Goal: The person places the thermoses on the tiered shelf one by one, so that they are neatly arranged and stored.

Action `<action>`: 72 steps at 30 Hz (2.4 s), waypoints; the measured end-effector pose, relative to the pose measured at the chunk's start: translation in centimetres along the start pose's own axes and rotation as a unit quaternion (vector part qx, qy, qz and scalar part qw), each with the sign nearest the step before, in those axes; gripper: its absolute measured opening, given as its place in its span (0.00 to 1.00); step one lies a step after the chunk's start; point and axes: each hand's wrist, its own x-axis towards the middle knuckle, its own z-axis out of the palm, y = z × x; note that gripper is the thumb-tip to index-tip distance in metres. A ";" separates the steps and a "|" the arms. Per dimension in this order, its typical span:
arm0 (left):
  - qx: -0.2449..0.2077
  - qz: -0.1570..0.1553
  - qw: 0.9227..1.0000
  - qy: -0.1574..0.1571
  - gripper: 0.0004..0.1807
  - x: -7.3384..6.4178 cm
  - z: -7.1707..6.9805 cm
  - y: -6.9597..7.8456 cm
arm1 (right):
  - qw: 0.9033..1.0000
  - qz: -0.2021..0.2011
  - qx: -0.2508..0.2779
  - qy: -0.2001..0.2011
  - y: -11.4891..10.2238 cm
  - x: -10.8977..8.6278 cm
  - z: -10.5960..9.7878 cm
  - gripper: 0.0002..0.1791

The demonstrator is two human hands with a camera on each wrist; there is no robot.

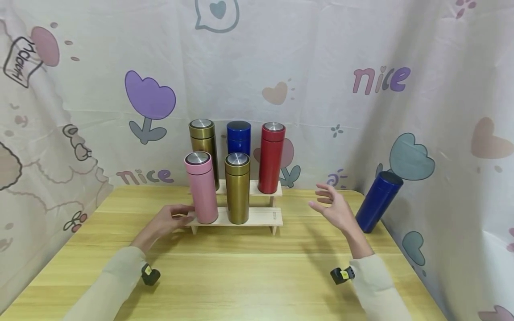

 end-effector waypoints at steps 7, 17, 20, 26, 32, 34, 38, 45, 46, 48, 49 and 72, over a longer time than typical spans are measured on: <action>0.001 0.004 1.000 0.002 0.23 0.1 0.0 -0.3 | 0.999 0.016 -0.027 0.008 0.6 -0.9 -1.8 0.38; 0.003 0.001 1.000 -0.002 0.24 0.0 -0.1 -0.2 | 0.997 0.023 -0.064 0.033 1.0 -2.0 -3.9 0.37; 0.006 -0.005 1.000 0.002 0.23 0.1 -0.1 -0.2 | 0.996 0.029 -0.073 0.044 1.4 -2.3 -4.7 0.37; 0.007 -0.005 1.000 0.002 0.23 0.1 -0.1 -0.2 | 0.993 0.046 -0.076 0.083 2.3 -3.0 -6.3 0.37; -0.003 0.006 1.000 -0.004 0.24 -0.1 0.1 -0.1 | 0.987 0.071 -0.097 0.111 3.7 -3.8 -8.0 0.40; -0.009 0.007 1.000 -0.002 0.24 -0.1 0.1 -0.1 | 0.985 0.083 -0.096 0.119 4.3 -4.1 -8.5 0.41; -0.006 0.004 1.000 -0.003 0.23 -0.2 0.1 0.0 | 0.983 0.080 -0.062 0.153 5.6 -4.9 -9.6 0.35; 0.001 -0.003 1.000 0.001 0.22 -0.1 0.1 -0.2 | 0.948 0.116 0.082 0.283 7.4 -5.9 -11.1 0.17; 0.002 -0.001 1.000 0.000 0.22 -0.1 0.0 -0.2 | 0.940 0.138 0.086 0.300 7.6 -6.0 -11.3 0.17; 0.003 -0.005 1.000 0.002 0.22 -0.1 0.0 -0.1 | 0.926 0.182 0.079 0.323 8.1 -6.0 -11.5 0.21; 0.003 -0.007 1.000 0.003 0.22 -0.1 0.0 -0.1 | 0.919 0.203 0.069 0.330 8.3 -6.0 -11.5 0.24; 0.000 0.000 1.000 0.003 0.22 -0.1 0.0 -0.3 | 0.919 0.262 0.015 0.295 12.0 -2.9 -8.7 0.53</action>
